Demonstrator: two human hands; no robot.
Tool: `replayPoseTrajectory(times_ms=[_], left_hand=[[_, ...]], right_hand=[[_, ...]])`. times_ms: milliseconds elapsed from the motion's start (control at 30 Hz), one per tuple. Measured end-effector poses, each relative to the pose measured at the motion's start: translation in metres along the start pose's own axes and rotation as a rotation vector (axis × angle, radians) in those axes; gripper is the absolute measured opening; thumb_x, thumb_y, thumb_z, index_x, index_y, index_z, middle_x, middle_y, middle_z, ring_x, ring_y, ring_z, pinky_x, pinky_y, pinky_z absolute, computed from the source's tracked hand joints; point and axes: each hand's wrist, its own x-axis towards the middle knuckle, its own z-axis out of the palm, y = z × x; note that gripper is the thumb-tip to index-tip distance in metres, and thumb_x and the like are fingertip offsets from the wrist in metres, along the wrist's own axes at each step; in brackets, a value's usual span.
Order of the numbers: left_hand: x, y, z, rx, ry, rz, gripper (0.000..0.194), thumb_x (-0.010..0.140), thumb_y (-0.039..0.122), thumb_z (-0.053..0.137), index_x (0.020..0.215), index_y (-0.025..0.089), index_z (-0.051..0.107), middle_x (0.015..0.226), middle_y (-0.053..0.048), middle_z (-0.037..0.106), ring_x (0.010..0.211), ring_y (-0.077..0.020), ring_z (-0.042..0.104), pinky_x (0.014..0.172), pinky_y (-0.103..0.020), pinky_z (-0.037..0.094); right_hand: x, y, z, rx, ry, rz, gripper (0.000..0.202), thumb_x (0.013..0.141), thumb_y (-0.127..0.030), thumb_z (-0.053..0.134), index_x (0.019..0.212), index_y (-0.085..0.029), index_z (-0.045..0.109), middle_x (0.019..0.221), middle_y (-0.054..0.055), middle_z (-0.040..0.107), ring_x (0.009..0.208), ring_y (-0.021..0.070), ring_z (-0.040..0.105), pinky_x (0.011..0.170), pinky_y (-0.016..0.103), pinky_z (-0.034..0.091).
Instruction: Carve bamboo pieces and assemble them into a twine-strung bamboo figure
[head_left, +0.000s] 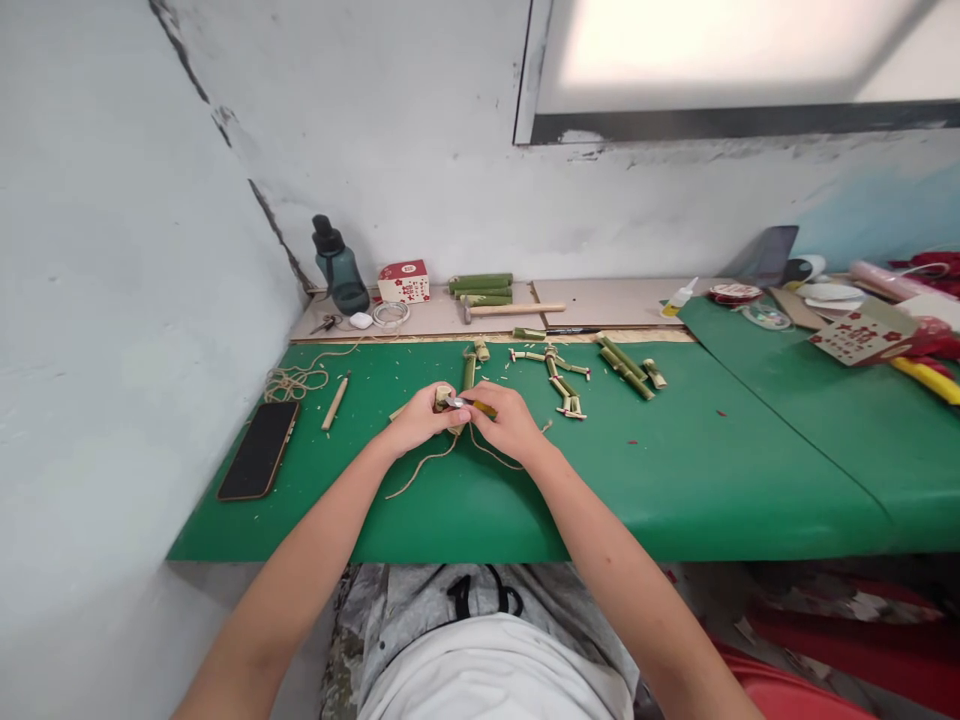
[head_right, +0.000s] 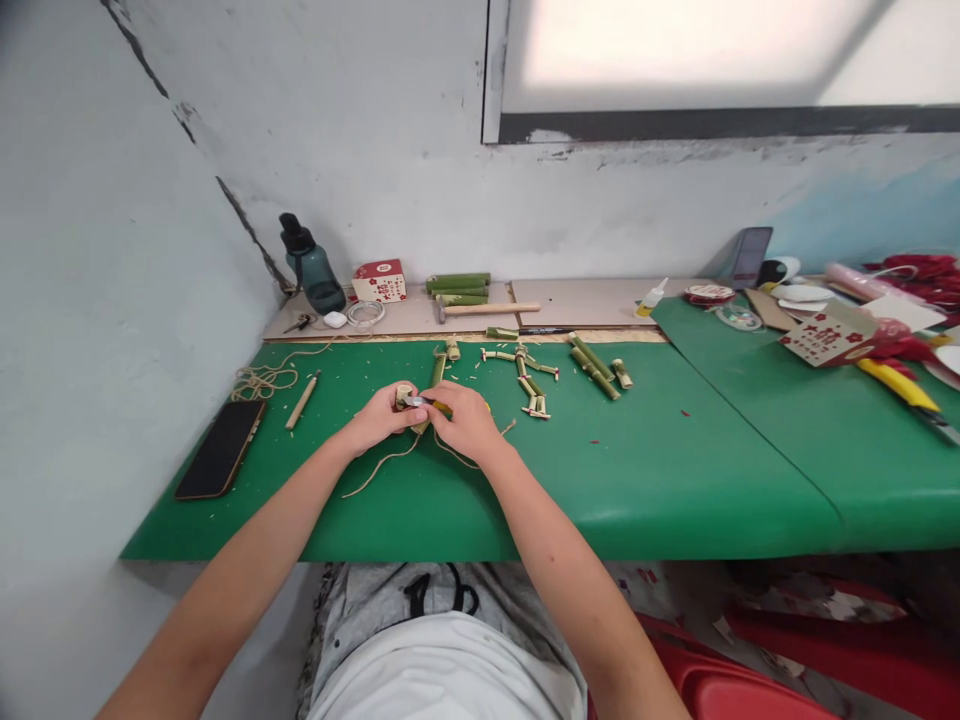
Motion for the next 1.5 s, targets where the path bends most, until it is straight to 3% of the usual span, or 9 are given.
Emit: replayPoseTrajectory(times_ms=[200, 633, 933, 1200, 1367, 1500], left_hand=[[-0.002, 0.004, 0.001, 0.059, 0.002, -0.048, 0.057, 0.067, 0.061, 0.084, 0.083, 0.018, 0.050, 0.063, 0.008, 0.045, 0.050, -0.0047, 0.035, 0.049, -0.021, 0.026], [-0.001, -0.001, -0.006, 0.084, -0.061, -0.071, 0.051, 0.071, 0.054, 0.085, 0.084, 0.018, 0.050, 0.068, 0.006, 0.053, 0.052, -0.0052, 0.039, 0.047, -0.020, 0.029], [0.000, -0.003, -0.007, 0.125, -0.026, -0.054, 0.053, 0.068, 0.056, 0.086, 0.080, 0.017, 0.052, 0.066, 0.004, 0.055, 0.054, -0.0058, 0.039, 0.051, -0.021, 0.028], [0.000, -0.006, -0.007, 0.136, 0.014, -0.057, 0.054, 0.070, 0.059, 0.084, 0.081, 0.018, 0.051, 0.060, 0.007, 0.046, 0.049, -0.0047, 0.034, 0.046, -0.021, 0.024], [0.003, -0.004, -0.003, -0.019, 0.072, -0.029, 0.053, 0.071, 0.056, 0.085, 0.079, 0.019, 0.047, 0.058, 0.010, 0.037, 0.045, -0.0038, 0.029, 0.042, -0.021, 0.022], [0.003, -0.001, -0.005, -0.070, 0.119, -0.006, 0.052, 0.071, 0.052, 0.086, 0.078, 0.020, 0.046, 0.060, 0.010, 0.035, 0.046, -0.0035, 0.029, 0.042, -0.020, 0.022]], right_hand=[[0.002, 0.004, 0.001, 0.057, 0.020, -0.033, 0.021, 0.095, -0.020, 0.060, 0.106, -0.020, 0.078, 0.097, 0.007, 0.074, 0.085, 0.0184, 0.066, 0.076, 0.029, 0.047], [-0.001, 0.011, 0.003, 0.040, -0.033, -0.068, 0.023, 0.094, -0.019, 0.063, 0.111, -0.023, 0.079, 0.101, 0.006, 0.075, 0.088, 0.0183, 0.068, 0.081, 0.029, 0.050], [-0.001, 0.010, 0.003, 0.037, -0.016, -0.057, 0.024, 0.094, -0.018, 0.062, 0.112, -0.022, 0.078, 0.102, 0.005, 0.075, 0.089, 0.0183, 0.068, 0.080, 0.029, 0.049], [0.000, 0.007, 0.008, 0.052, 0.053, -0.068, 0.027, 0.093, -0.014, 0.061, 0.112, -0.024, 0.077, 0.102, 0.005, 0.074, 0.090, 0.0178, 0.068, 0.080, 0.028, 0.049], [0.000, 0.007, 0.010, 0.016, 0.193, -0.021, 0.022, 0.096, -0.022, 0.060, 0.112, -0.022, 0.076, 0.099, 0.006, 0.072, 0.086, 0.0181, 0.067, 0.075, 0.029, 0.048], [0.000, 0.006, 0.009, 0.028, 0.204, -0.021, 0.020, 0.098, -0.031, 0.061, 0.111, -0.023, 0.075, 0.095, 0.005, 0.070, 0.085, 0.0180, 0.066, 0.074, 0.029, 0.047]])
